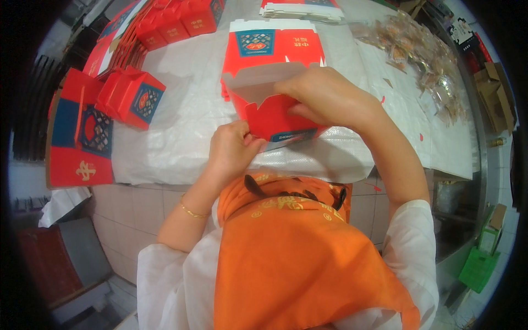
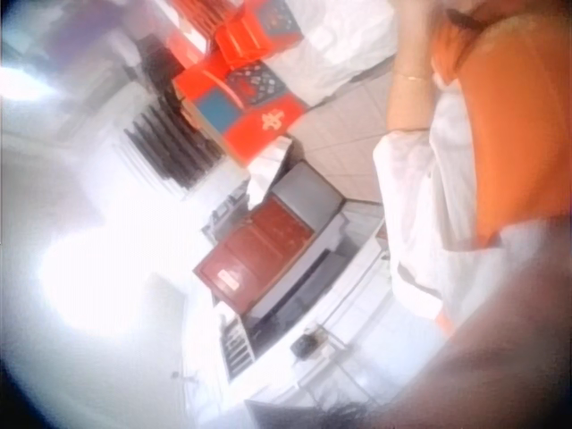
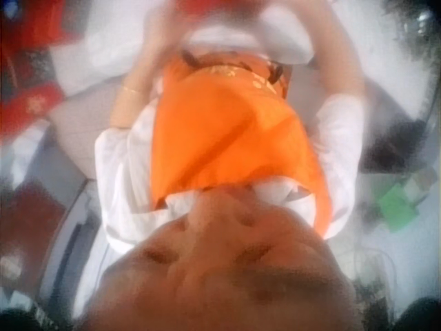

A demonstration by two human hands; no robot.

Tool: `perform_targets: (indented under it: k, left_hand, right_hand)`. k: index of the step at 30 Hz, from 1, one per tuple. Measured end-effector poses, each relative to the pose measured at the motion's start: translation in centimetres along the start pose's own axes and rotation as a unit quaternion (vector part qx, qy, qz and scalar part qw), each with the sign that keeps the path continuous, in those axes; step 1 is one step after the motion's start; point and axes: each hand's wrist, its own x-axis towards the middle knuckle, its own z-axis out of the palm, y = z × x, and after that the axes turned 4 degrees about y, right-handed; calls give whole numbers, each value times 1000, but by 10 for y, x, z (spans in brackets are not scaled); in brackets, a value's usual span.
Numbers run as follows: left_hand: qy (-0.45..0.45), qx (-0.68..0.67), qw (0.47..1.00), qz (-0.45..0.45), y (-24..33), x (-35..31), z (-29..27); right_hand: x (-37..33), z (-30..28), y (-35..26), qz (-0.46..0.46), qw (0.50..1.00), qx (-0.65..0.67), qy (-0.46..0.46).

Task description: The person folds red cardboard boxes by hand, places packaged food items inside them, and stacks the completed boxes on a table.

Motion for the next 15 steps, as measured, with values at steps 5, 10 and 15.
perform_targets:
  k: [5,10,15]
  left_hand:
    - [8,52,999,12,4,-3,-5]
    - [79,116,990,31,6,-13,-11]
    - [124,145,978,90,-5,-12,-16]
  right_hand:
    - [8,2,9,-34,999,31,-15]
    - [12,-1,1,-4,1000,11,-29]
    - [11,-4,-5,-18,999,25,-29]
